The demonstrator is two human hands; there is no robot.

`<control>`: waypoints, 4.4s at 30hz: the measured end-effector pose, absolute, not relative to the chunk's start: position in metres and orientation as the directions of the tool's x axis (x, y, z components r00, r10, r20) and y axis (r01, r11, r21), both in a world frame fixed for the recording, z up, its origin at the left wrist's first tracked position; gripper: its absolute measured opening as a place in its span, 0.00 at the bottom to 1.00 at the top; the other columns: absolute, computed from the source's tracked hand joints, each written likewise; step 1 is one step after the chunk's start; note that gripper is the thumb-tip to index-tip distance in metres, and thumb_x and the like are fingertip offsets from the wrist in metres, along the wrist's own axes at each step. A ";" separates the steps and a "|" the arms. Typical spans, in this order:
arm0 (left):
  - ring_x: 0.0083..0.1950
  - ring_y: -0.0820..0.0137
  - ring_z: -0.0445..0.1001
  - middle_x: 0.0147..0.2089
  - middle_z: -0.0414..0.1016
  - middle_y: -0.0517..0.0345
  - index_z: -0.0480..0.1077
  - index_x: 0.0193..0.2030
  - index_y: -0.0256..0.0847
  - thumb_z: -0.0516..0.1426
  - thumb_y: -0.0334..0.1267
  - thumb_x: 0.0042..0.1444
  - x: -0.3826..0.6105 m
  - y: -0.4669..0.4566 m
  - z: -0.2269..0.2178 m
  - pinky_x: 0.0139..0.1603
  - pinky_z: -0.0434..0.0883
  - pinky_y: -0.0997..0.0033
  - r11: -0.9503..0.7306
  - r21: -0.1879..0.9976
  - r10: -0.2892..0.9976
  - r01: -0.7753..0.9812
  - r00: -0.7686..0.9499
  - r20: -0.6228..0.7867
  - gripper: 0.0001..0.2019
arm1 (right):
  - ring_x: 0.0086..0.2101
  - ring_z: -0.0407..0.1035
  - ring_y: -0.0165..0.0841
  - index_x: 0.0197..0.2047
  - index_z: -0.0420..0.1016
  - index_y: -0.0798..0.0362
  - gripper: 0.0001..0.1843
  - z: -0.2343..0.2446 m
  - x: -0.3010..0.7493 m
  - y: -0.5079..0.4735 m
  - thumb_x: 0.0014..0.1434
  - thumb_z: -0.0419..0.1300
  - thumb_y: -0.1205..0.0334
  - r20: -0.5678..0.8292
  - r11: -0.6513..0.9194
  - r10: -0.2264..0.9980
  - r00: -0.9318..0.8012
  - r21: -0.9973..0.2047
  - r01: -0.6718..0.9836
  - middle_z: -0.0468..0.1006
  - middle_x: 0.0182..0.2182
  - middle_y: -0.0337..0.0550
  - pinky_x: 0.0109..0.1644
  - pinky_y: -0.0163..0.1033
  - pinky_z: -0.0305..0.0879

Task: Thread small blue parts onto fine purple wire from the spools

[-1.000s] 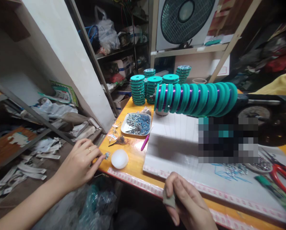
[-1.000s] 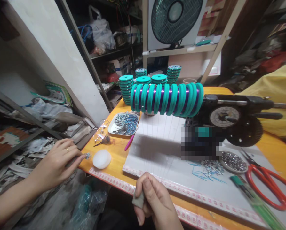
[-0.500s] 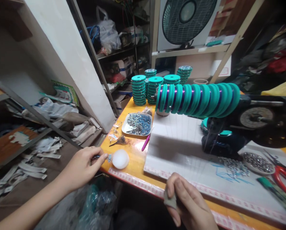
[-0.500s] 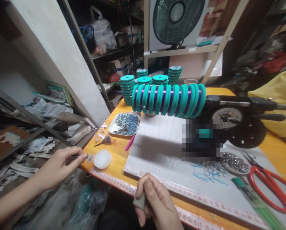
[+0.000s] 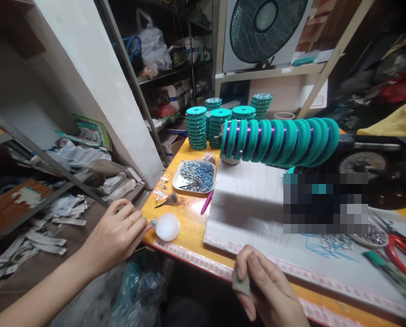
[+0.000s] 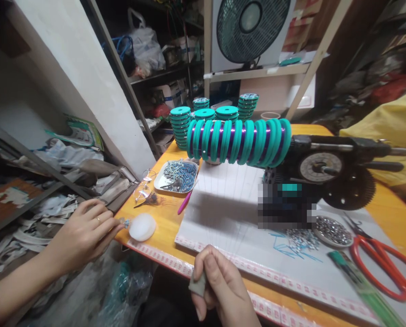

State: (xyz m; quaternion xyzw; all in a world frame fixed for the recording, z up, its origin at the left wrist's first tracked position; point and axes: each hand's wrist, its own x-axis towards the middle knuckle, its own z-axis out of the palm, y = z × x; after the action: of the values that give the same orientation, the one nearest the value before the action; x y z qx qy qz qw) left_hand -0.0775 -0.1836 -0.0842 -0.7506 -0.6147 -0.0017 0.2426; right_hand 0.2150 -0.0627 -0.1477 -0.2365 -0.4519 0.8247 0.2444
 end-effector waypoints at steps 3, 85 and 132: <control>0.35 0.61 0.66 0.28 0.71 0.54 0.72 0.31 0.38 0.56 0.30 0.65 -0.081 -0.185 -0.082 0.50 0.67 0.49 -0.146 -0.406 0.915 0.902 0.279 0.291 0.09 | 0.16 0.50 0.22 0.32 0.67 0.53 0.27 -0.147 0.215 -0.063 0.66 0.56 0.37 -0.174 -0.473 0.616 -0.769 -0.862 -0.184 0.66 0.15 0.33 0.25 0.33 0.38; 0.32 0.68 0.78 0.29 0.79 0.61 0.66 0.37 0.47 0.49 0.47 0.70 -0.026 -0.205 -0.100 0.34 0.75 0.69 0.065 0.865 0.864 0.497 -0.462 0.201 0.12 | 0.16 0.50 0.23 0.31 0.67 0.53 0.27 -0.147 0.214 -0.064 0.65 0.57 0.36 -0.185 -0.463 0.638 -0.747 -0.868 -0.180 0.65 0.15 0.33 0.25 0.34 0.38; 0.44 0.57 0.73 0.41 0.79 0.44 0.70 0.48 0.33 0.56 0.19 0.61 -0.077 -0.197 -0.143 0.48 0.70 0.53 0.027 -0.179 0.817 0.984 0.081 0.571 0.11 | 0.16 0.55 0.21 0.31 0.68 0.54 0.26 -0.147 0.216 -0.064 0.64 0.60 0.39 -0.190 -0.511 0.637 -0.747 -0.830 -0.224 0.68 0.16 0.33 0.25 0.33 0.37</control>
State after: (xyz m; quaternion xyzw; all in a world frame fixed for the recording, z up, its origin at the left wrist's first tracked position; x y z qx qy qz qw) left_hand -0.0770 -0.1967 -0.1430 -0.6811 -0.6608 -0.1504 0.2773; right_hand 0.2161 -0.0638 -0.1471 -0.2446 -0.4215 0.8342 0.2581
